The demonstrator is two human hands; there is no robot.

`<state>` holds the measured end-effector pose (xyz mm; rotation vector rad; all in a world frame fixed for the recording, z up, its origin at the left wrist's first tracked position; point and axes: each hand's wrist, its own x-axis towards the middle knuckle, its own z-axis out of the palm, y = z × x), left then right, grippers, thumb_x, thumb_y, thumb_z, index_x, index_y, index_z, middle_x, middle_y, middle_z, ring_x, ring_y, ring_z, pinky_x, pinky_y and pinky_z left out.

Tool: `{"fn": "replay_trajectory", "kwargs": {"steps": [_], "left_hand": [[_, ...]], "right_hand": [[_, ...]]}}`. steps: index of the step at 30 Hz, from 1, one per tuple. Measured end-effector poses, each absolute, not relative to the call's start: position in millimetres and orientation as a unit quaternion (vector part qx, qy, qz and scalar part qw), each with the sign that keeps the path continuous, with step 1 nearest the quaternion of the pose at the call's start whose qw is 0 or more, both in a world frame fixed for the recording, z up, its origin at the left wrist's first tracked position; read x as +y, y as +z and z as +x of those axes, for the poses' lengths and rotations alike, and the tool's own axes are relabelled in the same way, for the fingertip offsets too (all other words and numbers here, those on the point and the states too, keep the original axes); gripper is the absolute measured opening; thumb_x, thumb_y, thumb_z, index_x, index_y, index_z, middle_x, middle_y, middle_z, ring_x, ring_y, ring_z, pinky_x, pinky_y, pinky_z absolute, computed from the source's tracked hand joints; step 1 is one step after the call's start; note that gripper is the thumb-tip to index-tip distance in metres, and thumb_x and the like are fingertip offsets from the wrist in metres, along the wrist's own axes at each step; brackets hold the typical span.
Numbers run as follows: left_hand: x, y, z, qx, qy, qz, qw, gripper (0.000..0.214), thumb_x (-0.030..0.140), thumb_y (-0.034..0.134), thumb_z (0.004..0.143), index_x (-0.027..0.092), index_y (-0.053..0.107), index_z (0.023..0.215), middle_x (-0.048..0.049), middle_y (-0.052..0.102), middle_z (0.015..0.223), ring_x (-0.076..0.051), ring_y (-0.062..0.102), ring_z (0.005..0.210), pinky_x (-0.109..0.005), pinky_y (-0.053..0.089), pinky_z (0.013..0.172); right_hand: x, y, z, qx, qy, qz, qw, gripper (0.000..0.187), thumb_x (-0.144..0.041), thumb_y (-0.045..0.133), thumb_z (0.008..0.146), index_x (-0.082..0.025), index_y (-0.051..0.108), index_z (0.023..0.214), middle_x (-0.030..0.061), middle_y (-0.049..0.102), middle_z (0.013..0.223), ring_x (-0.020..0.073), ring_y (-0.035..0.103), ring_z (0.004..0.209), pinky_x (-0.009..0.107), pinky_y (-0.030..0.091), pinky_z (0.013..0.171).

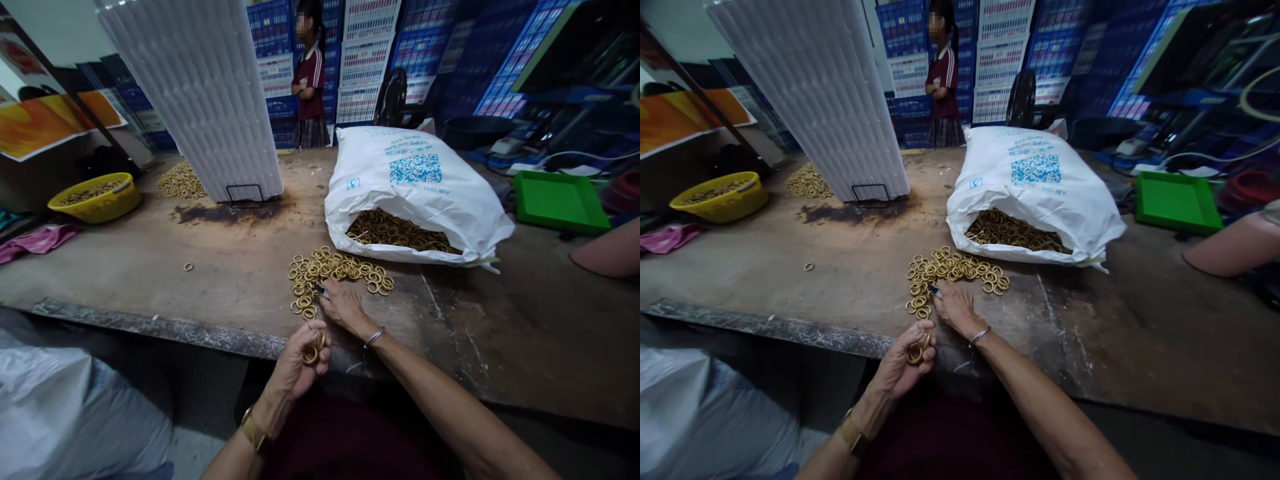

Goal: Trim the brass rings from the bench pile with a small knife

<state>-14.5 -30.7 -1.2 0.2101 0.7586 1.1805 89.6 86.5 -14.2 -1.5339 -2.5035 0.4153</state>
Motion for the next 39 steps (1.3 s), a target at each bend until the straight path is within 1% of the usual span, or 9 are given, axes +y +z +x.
{"fn": "replay_trajectory", "kwargs": {"steps": [5, 10, 15, 20, 24, 27, 29, 35, 39], "left_hand": [[-23.4, -5.7, -18.4, 0.342, 0.551, 0.016, 0.761, 0.02, 0.022, 0.069, 0.066, 0.013, 0.054, 0.075, -0.0035, 0.059, 0.071, -0.01, 0.057, 0.059, -0.014, 0.032, 0.04], [-12.5, -5.2, -13.9, 0.402, 0.558, 0.022, 0.726, 0.022, 0.02, 0.071, 0.065, 0.014, 0.052, 0.075, -0.003, 0.061, 0.071, -0.011, 0.059, 0.06, -0.014, 0.033, 0.04], [-3.1, -2.5, -0.2, 0.46, 0.511, 0.064, 0.723, 0.03, 0.036, 0.069, 0.068, 0.015, 0.052, 0.083, -0.0006, 0.058, 0.064, -0.007, 0.052, 0.046, -0.014, 0.03, 0.037], [0.0, -5.3, 10.8, 0.457, 0.483, 0.137, 0.734, 0.038, 0.036, 0.074, 0.059, 0.016, 0.049, 0.079, 0.0057, 0.049, 0.058, -0.002, 0.041, 0.04, -0.012, 0.019, 0.034], [-1.6, -5.2, 14.2, 0.529, 0.495, 0.269, 0.634, 0.034, 0.044, 0.067, 0.066, 0.016, 0.053, 0.079, 0.0059, 0.048, 0.055, -0.003, 0.038, 0.039, -0.014, 0.02, 0.035], [-3.9, -1.6, 15.5, 0.572, 0.494, 0.396, 0.521, 0.027, 0.042, 0.062, 0.071, 0.014, 0.059, 0.074, 0.0055, 0.046, 0.049, -0.005, 0.038, 0.041, -0.017, 0.028, 0.041], [-5.8, 0.5, 16.0, 0.571, 0.493, 0.435, 0.492, 0.025, 0.039, 0.06, 0.073, 0.014, 0.06, 0.072, 0.0053, 0.046, 0.049, -0.005, 0.039, 0.043, -0.018, 0.031, 0.044], [-9.9, -1.4, 14.1, 0.546, 0.446, 0.344, 0.62, 0.031, 0.045, 0.059, 0.073, 0.016, 0.054, 0.08, 0.0046, 0.051, 0.058, -0.004, 0.039, 0.039, -0.016, 0.022, 0.036], [-10.8, -3.3, 11.7, 0.479, 0.461, 0.283, 0.692, 0.03, 0.042, 0.063, 0.07, 0.017, 0.05, 0.08, 0.0045, 0.051, 0.061, -0.003, 0.04, 0.04, -0.014, 0.02, 0.034]], "right_hand": [[89.4, -16.9, 101.2, -0.845, 0.165, -0.492, 0.13, 0.016, -0.017, 0.043, 0.078, -0.017, 0.055, 0.089, 0.0053, 0.061, 0.083, 0.014, 0.053, 0.07, 0.023, 0.03, 0.06], [77.5, -20.3, 123.1, -0.831, 0.217, -0.463, 0.219, 0.015, -0.021, 0.044, 0.08, -0.018, 0.055, 0.091, 0.0017, 0.059, 0.069, 0.0132, 0.05, 0.059, 0.023, 0.031, 0.056], [54.6, -27.8, 140.5, -0.836, 0.225, -0.406, 0.293, 0.01, -0.02, 0.046, 0.08, -0.018, 0.054, 0.086, 0.0027, 0.06, 0.07, 0.0135, 0.053, 0.062, 0.023, 0.034, 0.057], [44.8, -19.6, 143.8, -0.771, 0.315, -0.438, 0.338, 0.009, -0.022, 0.046, 0.08, -0.018, 0.053, 0.078, -0.0014, 0.053, 0.062, 0.0103, 0.046, 0.055, 0.021, 0.034, 0.054], [45.9, -9.7, 143.5, -0.68, 0.435, -0.487, 0.332, 0.013, -0.028, 0.047, 0.077, -0.017, 0.052, 0.071, -0.0041, 0.048, 0.058, 0.0086, 0.042, 0.053, 0.019, 0.035, 0.052], [45.4, -7.8, 144.2, -0.642, 0.494, -0.495, 0.315, 0.017, -0.032, 0.047, 0.076, -0.017, 0.052, 0.07, -0.0037, 0.048, 0.058, 0.0087, 0.042, 0.052, 0.02, 0.035, 0.051], [44.3, -8.2, 144.4, -0.622, 0.527, -0.491, 0.306, 0.018, -0.033, 0.047, 0.076, -0.017, 0.052, 0.069, -0.0039, 0.048, 0.055, 0.0084, 0.04, 0.049, 0.02, 0.034, 0.049], [41.9, -7.3, 142.3, -0.614, 0.52, -0.512, 0.302, 0.015, -0.031, 0.05, 0.071, -0.017, 0.051, 0.066, -0.0048, 0.045, 0.055, 0.0075, 0.037, 0.05, 0.019, 0.031, 0.047], [42.1, -9.2, 141.0, -0.601, 0.542, -0.505, 0.301, 0.014, -0.03, 0.049, 0.072, -0.017, 0.051, 0.069, -0.0056, 0.045, 0.054, 0.0075, 0.037, 0.047, 0.019, 0.031, 0.046]]}}
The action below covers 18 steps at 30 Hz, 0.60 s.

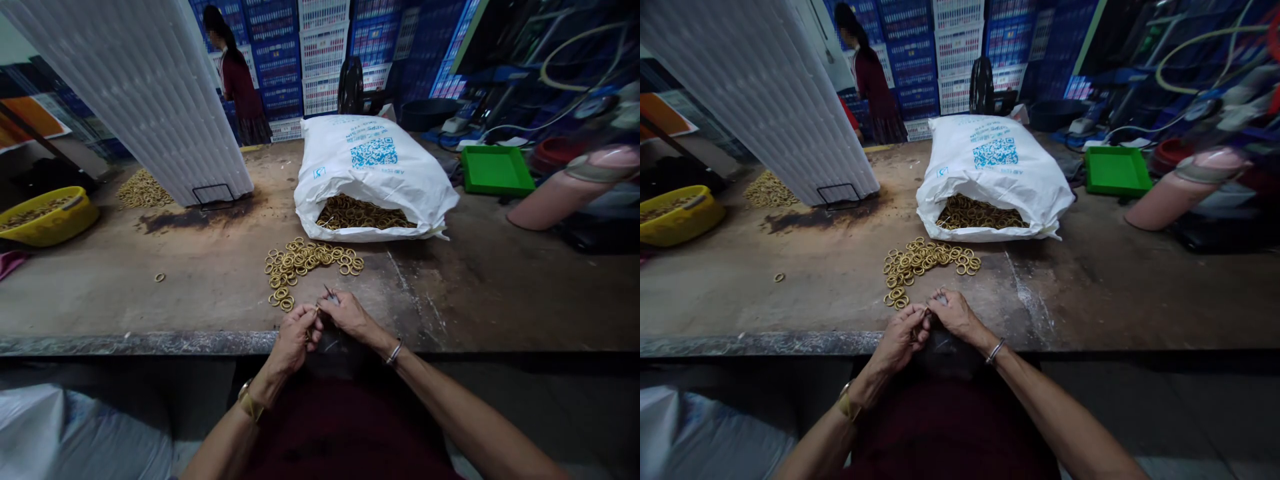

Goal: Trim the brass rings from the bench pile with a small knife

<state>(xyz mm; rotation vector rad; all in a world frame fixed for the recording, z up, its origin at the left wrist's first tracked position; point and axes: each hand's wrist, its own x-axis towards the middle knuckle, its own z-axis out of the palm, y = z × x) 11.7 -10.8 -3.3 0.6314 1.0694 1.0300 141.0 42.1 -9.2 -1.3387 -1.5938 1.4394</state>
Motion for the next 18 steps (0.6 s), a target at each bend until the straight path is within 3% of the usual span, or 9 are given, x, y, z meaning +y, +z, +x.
{"fn": "replay_trajectory", "kwargs": {"steps": [6, 12, 18], "left_hand": [[-14.0, -3.4, 10.2, 0.456, 0.487, 0.286, 0.687, 0.028, 0.04, 0.061, 0.074, 0.016, 0.049, 0.08, 0.0041, 0.051, 0.062, -0.003, 0.04, 0.041, -0.014, 0.021, 0.035], [-12.8, -4.3, 7.5, 0.467, 0.497, 0.306, 0.665, 0.031, 0.045, 0.06, 0.074, 0.016, 0.048, 0.079, 0.0033, 0.051, 0.064, -0.003, 0.04, 0.043, -0.014, 0.023, 0.036], [-14.8, -8.7, 5.1, 0.484, 0.491, 0.325, 0.648, 0.035, 0.05, 0.058, 0.074, 0.017, 0.047, 0.078, 0.0038, 0.051, 0.062, -0.003, 0.038, 0.043, -0.014, 0.023, 0.037]], "right_hand": [[45.6, -14.9, 144.6, -0.62, 0.491, -0.529, 0.307, 0.01, -0.025, 0.047, 0.073, -0.017, 0.053, 0.071, -0.0031, 0.051, 0.057, 0.0094, 0.044, 0.051, 0.02, 0.034, 0.05], [34.8, -13.1, 150.1, -0.809, 0.35, -0.411, 0.231, 0.012, -0.014, 0.046, 0.072, -0.017, 0.056, 0.068, -0.0016, 0.054, 0.058, 0.0092, 0.042, 0.052, 0.02, 0.029, 0.051], [29.5, -8.3, 146.4, -0.826, 0.33, -0.407, 0.206, 0.013, -0.011, 0.045, 0.071, -0.018, 0.055, 0.067, -0.0012, 0.053, 0.057, 0.0096, 0.042, 0.05, 0.02, 0.027, 0.05]]}}
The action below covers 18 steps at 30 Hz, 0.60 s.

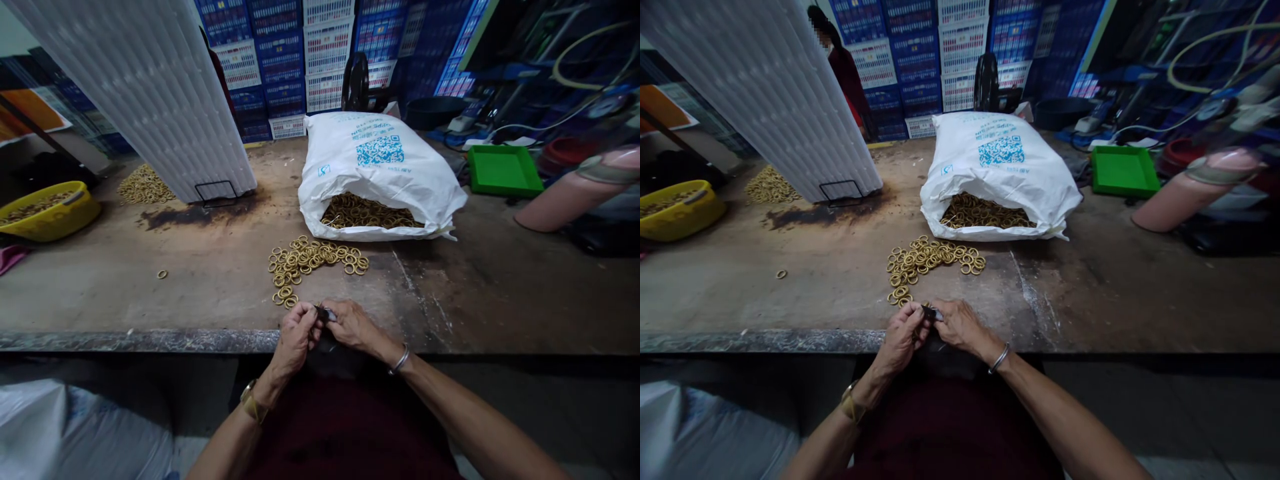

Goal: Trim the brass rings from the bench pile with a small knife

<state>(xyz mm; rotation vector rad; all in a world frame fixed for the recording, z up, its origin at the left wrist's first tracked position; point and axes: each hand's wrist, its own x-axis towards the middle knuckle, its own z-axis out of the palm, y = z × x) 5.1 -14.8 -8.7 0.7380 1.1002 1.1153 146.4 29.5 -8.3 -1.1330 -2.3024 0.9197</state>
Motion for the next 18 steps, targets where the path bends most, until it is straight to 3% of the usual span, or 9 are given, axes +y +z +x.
{"fn": "replay_trajectory", "kwargs": {"steps": [6, 10, 18], "left_hand": [[-15.4, -9.9, 3.2, 0.51, 0.478, 0.385, 0.603, 0.038, 0.054, 0.053, 0.076, 0.017, 0.048, 0.071, 0.0053, 0.046, 0.051, -0.004, 0.033, 0.039, -0.016, 0.023, 0.038], [-17.6, -9.8, 2.6, 0.507, 0.484, 0.4, 0.59, 0.038, 0.053, 0.053, 0.077, 0.017, 0.048, 0.069, 0.0058, 0.044, 0.048, -0.004, 0.032, 0.039, -0.017, 0.022, 0.039], [-39.0, 12.4, 3.1, 0.413, 0.48, 0.339, 0.696, 0.034, 0.049, 0.057, 0.076, 0.016, 0.05, 0.071, 0.0019, 0.052, 0.059, -0.004, 0.036, 0.04, -0.017, 0.022, 0.037]], "right_hand": [[35.7, -8.0, 145.3, -0.817, 0.36, -0.405, 0.196, 0.015, -0.011, 0.043, 0.07, -0.019, 0.056, 0.067, -0.0013, 0.055, 0.059, 0.0101, 0.042, 0.051, 0.021, 0.028, 0.051], [43.3, -7.1, 147.3, -0.826, 0.401, -0.373, 0.133, 0.016, -0.012, 0.043, 0.069, -0.019, 0.056, 0.063, -0.0016, 0.055, 0.056, 0.0105, 0.042, 0.05, 0.021, 0.027, 0.049], [58.8, -8.1, 129.3, -0.839, 0.231, -0.48, 0.115, 0.019, -0.015, 0.043, 0.077, -0.017, 0.06, 0.087, 0.0057, 0.065, 0.074, 0.014, 0.054, 0.064, 0.022, 0.03, 0.058]]}}
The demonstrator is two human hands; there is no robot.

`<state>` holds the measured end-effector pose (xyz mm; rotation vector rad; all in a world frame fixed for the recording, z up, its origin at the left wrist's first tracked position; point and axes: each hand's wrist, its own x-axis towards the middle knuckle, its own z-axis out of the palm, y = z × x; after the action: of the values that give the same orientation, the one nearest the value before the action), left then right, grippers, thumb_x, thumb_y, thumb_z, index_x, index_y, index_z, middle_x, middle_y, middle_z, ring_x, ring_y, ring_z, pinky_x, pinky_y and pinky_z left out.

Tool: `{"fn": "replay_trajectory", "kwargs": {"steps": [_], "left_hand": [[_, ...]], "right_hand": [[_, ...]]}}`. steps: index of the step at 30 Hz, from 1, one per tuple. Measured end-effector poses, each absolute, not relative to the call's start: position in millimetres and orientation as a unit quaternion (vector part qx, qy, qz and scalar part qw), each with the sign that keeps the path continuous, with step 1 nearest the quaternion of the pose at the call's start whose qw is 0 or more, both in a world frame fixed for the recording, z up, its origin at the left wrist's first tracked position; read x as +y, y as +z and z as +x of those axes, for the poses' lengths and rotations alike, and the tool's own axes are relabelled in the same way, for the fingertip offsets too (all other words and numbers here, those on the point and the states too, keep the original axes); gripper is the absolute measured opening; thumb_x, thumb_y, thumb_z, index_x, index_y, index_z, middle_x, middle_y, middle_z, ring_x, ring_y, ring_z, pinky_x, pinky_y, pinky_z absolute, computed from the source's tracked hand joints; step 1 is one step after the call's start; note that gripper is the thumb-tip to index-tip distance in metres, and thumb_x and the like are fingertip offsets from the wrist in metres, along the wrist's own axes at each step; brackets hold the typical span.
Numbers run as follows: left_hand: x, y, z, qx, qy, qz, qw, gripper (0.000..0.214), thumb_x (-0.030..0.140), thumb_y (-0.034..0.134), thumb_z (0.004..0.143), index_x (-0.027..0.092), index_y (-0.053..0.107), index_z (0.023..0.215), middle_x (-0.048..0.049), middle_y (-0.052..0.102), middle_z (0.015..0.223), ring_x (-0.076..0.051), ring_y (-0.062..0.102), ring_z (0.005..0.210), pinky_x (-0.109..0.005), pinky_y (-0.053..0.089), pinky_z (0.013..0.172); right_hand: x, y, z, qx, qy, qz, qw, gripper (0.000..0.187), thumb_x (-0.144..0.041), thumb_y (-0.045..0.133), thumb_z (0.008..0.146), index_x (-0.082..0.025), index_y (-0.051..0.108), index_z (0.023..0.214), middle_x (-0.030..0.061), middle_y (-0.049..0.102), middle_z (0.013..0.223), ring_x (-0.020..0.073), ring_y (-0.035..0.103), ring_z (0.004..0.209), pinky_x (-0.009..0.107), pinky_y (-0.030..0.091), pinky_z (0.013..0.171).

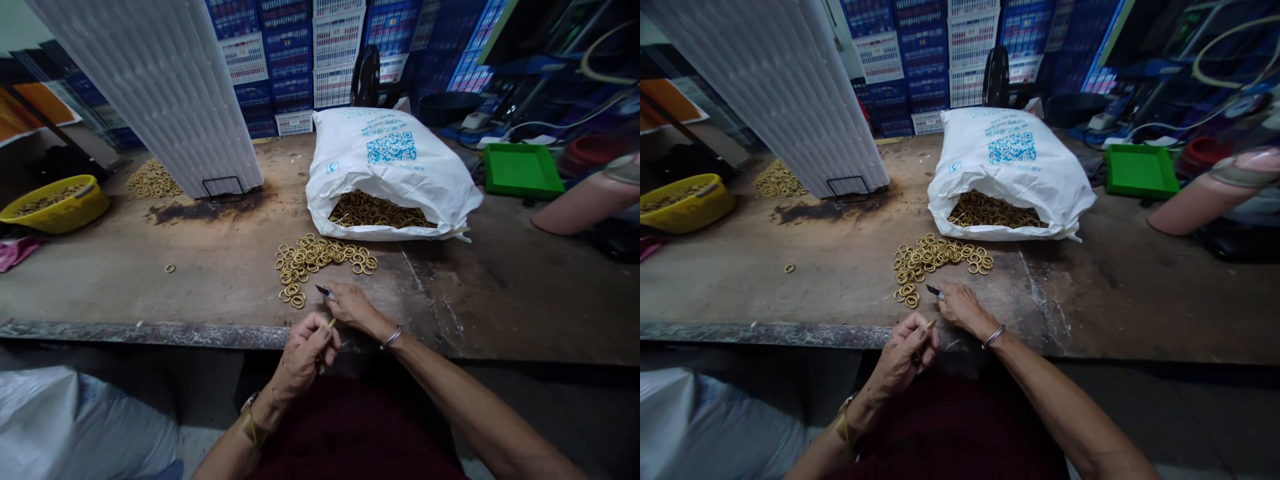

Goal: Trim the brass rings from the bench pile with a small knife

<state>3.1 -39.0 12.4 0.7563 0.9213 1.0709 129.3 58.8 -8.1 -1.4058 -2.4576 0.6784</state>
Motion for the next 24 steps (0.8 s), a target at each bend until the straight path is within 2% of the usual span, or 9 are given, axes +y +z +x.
{"fn": "replay_trajectory", "kwargs": {"steps": [3, 7, 12, 15, 17, 20, 22, 24], "left_hand": [[-42.2, 10.9, -4.2, 0.4, 0.492, 0.265, 0.726, 0.033, 0.047, 0.055, 0.078, 0.014, 0.052, 0.072, 0.002, 0.049, 0.056, -0.004, 0.033, 0.039, -0.017, 0.021, 0.036], [-44.0, 2.5, -21.2, 0.4, 0.534, 0.185, 0.721, 0.025, 0.037, 0.06, 0.075, 0.015, 0.048, 0.072, -0.0009, 0.056, 0.072, -0.003, 0.036, 0.043, -0.015, 0.02, 0.036], [-43.4, -0.4, -33.5, 0.343, 0.557, 0.101, 0.75, 0.025, 0.03, 0.066, 0.068, 0.017, 0.053, 0.085, 0.0016, 0.052, 0.069, -0.002, 0.034, 0.043, -0.014, 0.019, 0.036], [-38.9, -0.1, -32.3, 0.303, 0.578, 0.054, 0.756, 0.025, 0.028, 0.069, 0.064, 0.014, 0.053, 0.077, 0.0006, 0.052, 0.069, -0.001, 0.033, 0.043, -0.014, 0.018, 0.037], [-33.9, -0.1, -29.5, 0.297, 0.59, 0.031, 0.75, 0.027, 0.029, 0.07, 0.063, 0.014, 0.05, 0.073, 0.0002, 0.053, 0.069, -0.001, 0.034, 0.043, -0.014, 0.017, 0.038], [-25.6, -1.5, -23.9, 0.349, 0.591, 0.037, 0.726, 0.033, 0.03, 0.072, 0.06, 0.016, 0.044, 0.069, 0.0024, 0.051, 0.065, -0.002, 0.037, 0.042, -0.015, 0.015, 0.037], [-20.6, -3.3, -19.6, 0.415, 0.587, 0.082, 0.69, 0.033, 0.032, 0.071, 0.06, 0.017, 0.042, 0.069, 0.0041, 0.049, 0.06, -0.002, 0.038, 0.04, -0.015, 0.013, 0.036], [-16.1, -5.5, -15.6, 0.484, 0.583, 0.131, 0.639, 0.032, 0.034, 0.068, 0.062, 0.017, 0.046, 0.077, 0.0053, 0.049, 0.058, -0.003, 0.038, 0.039, -0.015, 0.014, 0.035]], "right_hand": [[58.9, -12.6, 112.9, -0.84, 0.237, -0.467, 0.146, 0.017, -0.02, 0.045, 0.08, -0.018, 0.058, 0.092, 0.0036, 0.064, 0.074, 0.0134, 0.055, 0.065, 0.022, 0.031, 0.059], [54.2, -14.8, 94.8, -0.852, 0.227, -0.44, 0.167, 0.018, -0.028, 0.049, 0.081, -0.019, 0.056, 0.095, 0.0056, 0.064, 0.085, 0.0159, 0.057, 0.073, 0.023, 0.032, 0.061], [53.3, -14.0, 86.7, -0.87, 0.208, -0.427, 0.131, 0.02, -0.017, 0.047, 0.077, -0.02, 0.057, 0.095, 0.0052, 0.064, 0.09, 0.0152, 0.057, 0.077, 0.022, 0.034, 0.063], [58.8, -21.1, 88.5, -0.867, 0.2, -0.431, 0.151, 0.021, -0.017, 0.045, 0.077, -0.02, 0.058, 0.093, 0.006, 0.064, 0.091, 0.0159, 0.057, 0.079, 0.023, 0.036, 0.065], [64.2, -28.0, 92.0, -0.861, 0.198, -0.432, 0.179, 0.02, -0.017, 0.042, 0.076, -0.019, 0.058, 0.089, 0.0063, 0.064, 0.086, 0.0167, 0.057, 0.075, 0.024, 0.038, 0.063], [70.5, -35.9, 100.0, -0.842, 0.22, -0.443, 0.216, 0.023, -0.025, 0.039, 0.077, -0.018, 0.056, 0.092, 0.0037, 0.061, 0.066, 0.0167, 0.054, 0.056, 0.026, 0.038, 0.054], [71.4, -37.4, 106.7, -0.828, 0.235, -0.438, 0.259, 0.022, -0.03, 0.039, 0.078, -0.019, 0.055, 0.088, 0.0034, 0.061, 0.065, 0.0164, 0.055, 0.055, 0.026, 0.039, 0.055], [69.2, -36.4, 113.3, -0.817, 0.242, -0.438, 0.288, 0.021, -0.034, 0.04, 0.078, -0.021, 0.055, 0.084, 0.0033, 0.061, 0.064, 0.0165, 0.056, 0.055, 0.026, 0.041, 0.055]]}}
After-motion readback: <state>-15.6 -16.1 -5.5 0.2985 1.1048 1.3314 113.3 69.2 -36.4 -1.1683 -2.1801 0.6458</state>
